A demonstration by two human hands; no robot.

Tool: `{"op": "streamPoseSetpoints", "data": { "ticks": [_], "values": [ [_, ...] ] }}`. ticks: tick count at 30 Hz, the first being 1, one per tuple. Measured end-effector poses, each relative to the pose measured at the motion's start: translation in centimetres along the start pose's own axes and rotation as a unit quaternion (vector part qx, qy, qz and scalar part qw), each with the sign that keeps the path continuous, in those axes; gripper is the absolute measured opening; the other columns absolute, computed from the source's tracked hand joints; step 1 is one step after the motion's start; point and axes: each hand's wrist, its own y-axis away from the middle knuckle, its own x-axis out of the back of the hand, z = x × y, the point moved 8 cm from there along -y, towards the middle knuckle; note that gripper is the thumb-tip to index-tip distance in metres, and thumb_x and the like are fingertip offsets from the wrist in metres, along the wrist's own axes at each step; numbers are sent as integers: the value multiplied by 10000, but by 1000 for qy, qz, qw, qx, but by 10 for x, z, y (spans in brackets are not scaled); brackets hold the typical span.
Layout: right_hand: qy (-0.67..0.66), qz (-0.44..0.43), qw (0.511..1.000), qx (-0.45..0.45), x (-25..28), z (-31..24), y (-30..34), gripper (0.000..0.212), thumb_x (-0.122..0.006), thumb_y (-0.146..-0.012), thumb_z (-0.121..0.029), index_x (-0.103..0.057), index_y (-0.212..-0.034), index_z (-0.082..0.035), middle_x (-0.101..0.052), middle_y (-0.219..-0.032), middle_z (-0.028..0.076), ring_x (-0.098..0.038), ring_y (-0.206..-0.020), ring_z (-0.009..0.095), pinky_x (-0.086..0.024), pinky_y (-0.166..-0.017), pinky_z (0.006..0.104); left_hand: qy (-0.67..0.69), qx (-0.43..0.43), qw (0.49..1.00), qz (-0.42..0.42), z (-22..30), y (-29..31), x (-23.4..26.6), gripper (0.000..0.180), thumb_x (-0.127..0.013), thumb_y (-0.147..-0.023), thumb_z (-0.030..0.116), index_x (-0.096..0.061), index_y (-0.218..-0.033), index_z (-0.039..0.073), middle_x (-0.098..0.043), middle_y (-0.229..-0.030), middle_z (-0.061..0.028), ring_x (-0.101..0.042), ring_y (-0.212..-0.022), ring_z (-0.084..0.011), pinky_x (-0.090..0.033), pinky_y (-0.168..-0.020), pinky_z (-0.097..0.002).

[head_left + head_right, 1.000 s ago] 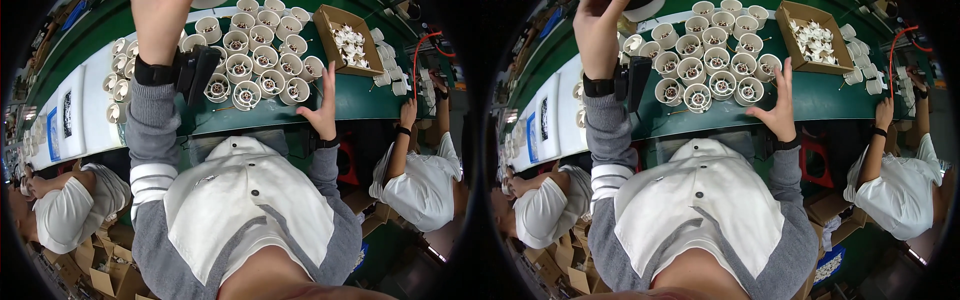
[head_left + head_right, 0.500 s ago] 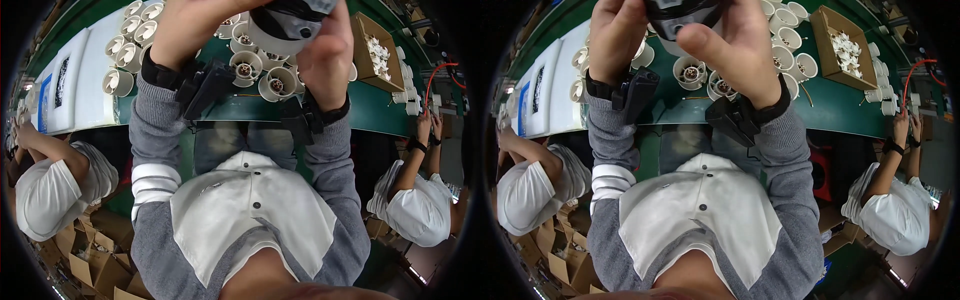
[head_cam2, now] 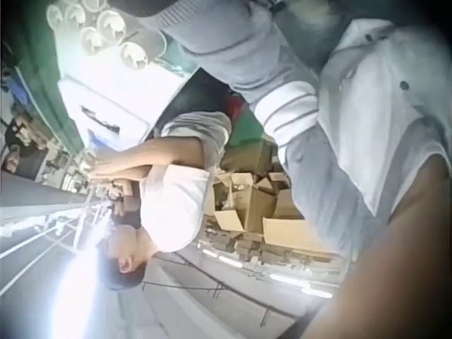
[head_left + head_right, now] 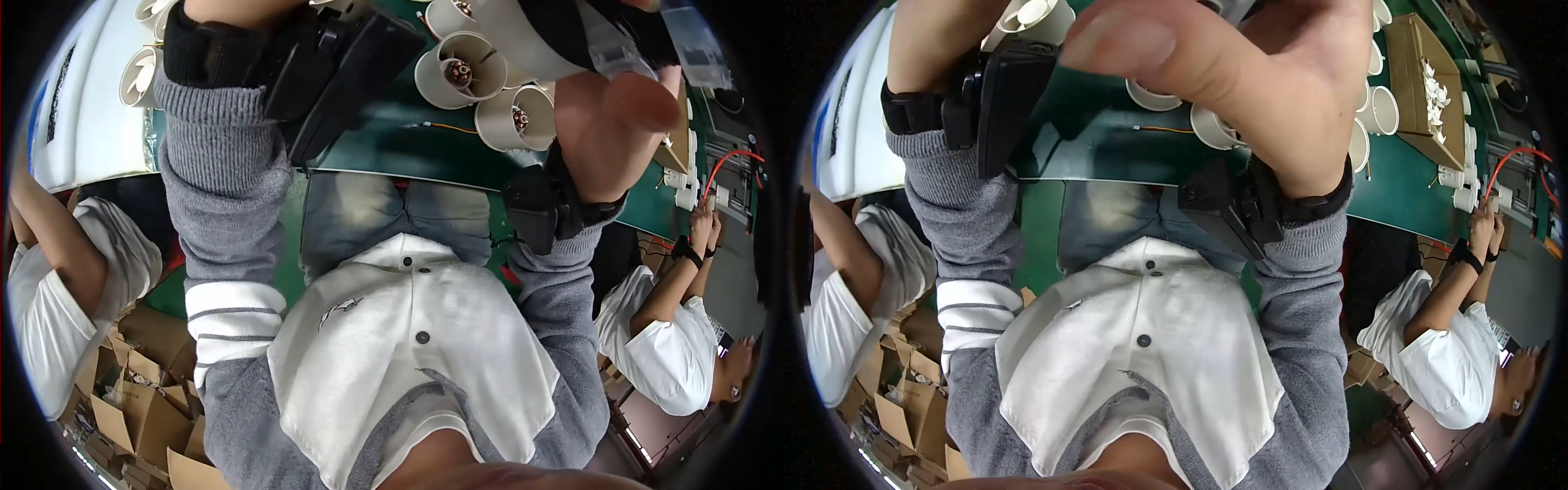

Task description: The person picks up fan blades from a box, inserts them into fan housings, and presses them down. This process is repeated multiple times before the person moves the box of fan blades to the side.

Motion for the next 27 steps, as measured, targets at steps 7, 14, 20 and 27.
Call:
{"op": "streamPoseSetpoints", "data": {
  "ticks": [7, 14, 20, 27],
  "values": [
    [-68, -64, 996, -3, 15, 26, -3, 334, -466, -951, -335, -516, -1033, -15, -554, -843, 72, -565, -797, 241, -476, -766, 395, 18, 35, 999, 18, -30, 12, -6, 439, -742, -759, 204, -607, -1107, -27, -658, -989, -124, -614, -928, -201, -457, -861, -320],
    [-299, -174, 937, -56, 2, 34, 0, 379, -452, -947, -389, -503, -954, -13, -608, -911, 131, -622, -878, 301, -478, -847, 455, 44, 50, 998, 18, -56, 19, -3, 438, -739, -762, 208, -607, -1108, -25, -658, -990, -125, -615, -927, -201, -458, -861, -320],
    [-196, -101, 975, 13, 6, 23, -3, 283, -565, -903, -278, -484, -952, -12, -633, -907, 184, -637, -844, 319, -506, -808, 489, 47, 62, 997, 17, -67, 14, -1, 437, -737, -766, 212, -607, -1110, -23, -658, -990, -126, -616, -926, -202, -459, -861, -321],
    [-104, -223, 964, -96, 2, 22, -9, 253, -615, -865, -201, -471, -940, -6, -610, -914, 175, -637, -846, 314, -526, -791, 472, 61, 68, 996, 15, -82, 13, 7, 436, -734, -769, 217, -607, -1111, -22, -657, -991, -127, -617, -925, -202, -461, -861, -321]
  ]
}}
